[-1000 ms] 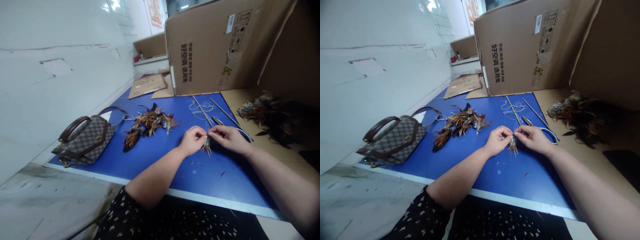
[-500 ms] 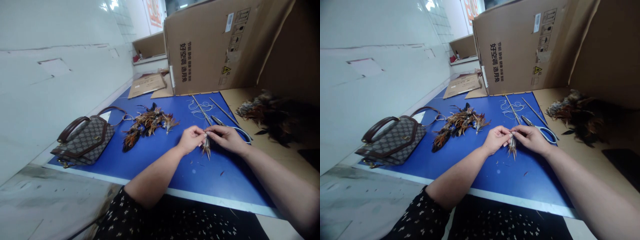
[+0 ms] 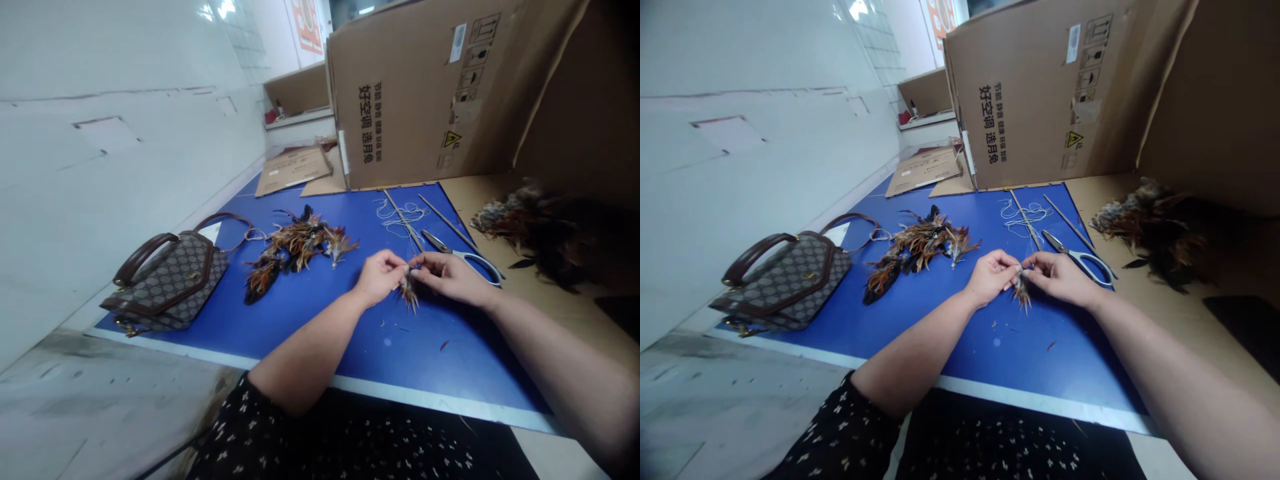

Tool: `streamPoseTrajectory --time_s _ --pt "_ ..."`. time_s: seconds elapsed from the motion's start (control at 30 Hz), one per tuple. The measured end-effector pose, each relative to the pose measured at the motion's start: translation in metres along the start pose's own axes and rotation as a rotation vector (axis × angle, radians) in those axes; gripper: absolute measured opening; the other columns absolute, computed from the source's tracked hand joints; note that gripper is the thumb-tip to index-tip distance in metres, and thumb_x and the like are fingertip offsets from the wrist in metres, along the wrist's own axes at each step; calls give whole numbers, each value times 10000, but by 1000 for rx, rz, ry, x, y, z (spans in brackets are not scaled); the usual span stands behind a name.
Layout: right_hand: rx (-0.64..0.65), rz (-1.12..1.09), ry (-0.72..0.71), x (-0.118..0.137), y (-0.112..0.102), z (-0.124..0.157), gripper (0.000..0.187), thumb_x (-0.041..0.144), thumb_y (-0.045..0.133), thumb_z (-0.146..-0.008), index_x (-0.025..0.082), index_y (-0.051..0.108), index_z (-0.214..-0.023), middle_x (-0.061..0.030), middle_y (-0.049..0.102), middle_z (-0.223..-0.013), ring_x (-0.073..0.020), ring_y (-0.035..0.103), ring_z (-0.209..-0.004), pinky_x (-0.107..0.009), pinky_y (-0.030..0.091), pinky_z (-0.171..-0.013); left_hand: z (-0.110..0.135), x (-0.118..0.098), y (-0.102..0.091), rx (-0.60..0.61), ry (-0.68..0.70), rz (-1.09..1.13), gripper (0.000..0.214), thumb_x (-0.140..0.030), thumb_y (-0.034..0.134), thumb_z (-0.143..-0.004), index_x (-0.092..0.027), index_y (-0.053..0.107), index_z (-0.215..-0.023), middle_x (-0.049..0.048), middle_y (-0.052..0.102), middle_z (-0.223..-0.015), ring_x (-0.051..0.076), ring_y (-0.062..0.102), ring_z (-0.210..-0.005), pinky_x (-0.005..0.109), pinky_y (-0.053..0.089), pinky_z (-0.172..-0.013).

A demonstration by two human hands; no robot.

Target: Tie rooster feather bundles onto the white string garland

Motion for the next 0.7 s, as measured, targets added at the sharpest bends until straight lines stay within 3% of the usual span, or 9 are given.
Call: streamPoseTrajectory --time_s 0.13,0.4,0.6,0.7 --pt "68 -13 34 -6 9 -1 457 639 677 -891 198 704 -1012 52 505 -604 -97 437 -496 -235 346 -473 0 -5 0 -3 28 -12 397 -422 866 -741 -147 609 -868 -32 616 -619 58 538 -505 211 425 -529" --pt "28 -50 60 -3 11 -2 456 637 739 -834 194 634 -830 43 509 -596 -93 399 -497 -238 310 -470 -3 -2 -1 14 91 -64 349 -398 845 -776 -141 623 -855 18 663 -769 74 577 -576 244 483 -593" --pt "40 38 16 0 11 -2 431 608 675 -877 186 673 -965 43 502 -625 -109 410 -538 -251 341 -517 4 -29 1 7 388 -386 130 -241 742 -854 -155 655 -810 59 685 -900 129 640 -800 273 524 -750" --pt "26 123 -10 4 11 -3 422 606 659 -870 187 658 -820 28 494 -627 -121 424 -569 -261 350 -541 9 -42 8 47 495 -489 75 -168 695 -859 -161 660 -793 65 679 -908 142 640 -836 274 520 -763"
Point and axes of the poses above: each hand's wrist, its own z-axis away from the middle knuckle, its own y-axis out of the palm, x = y × z, the point moved 10 cm from there along -z, towards the middle knuckle
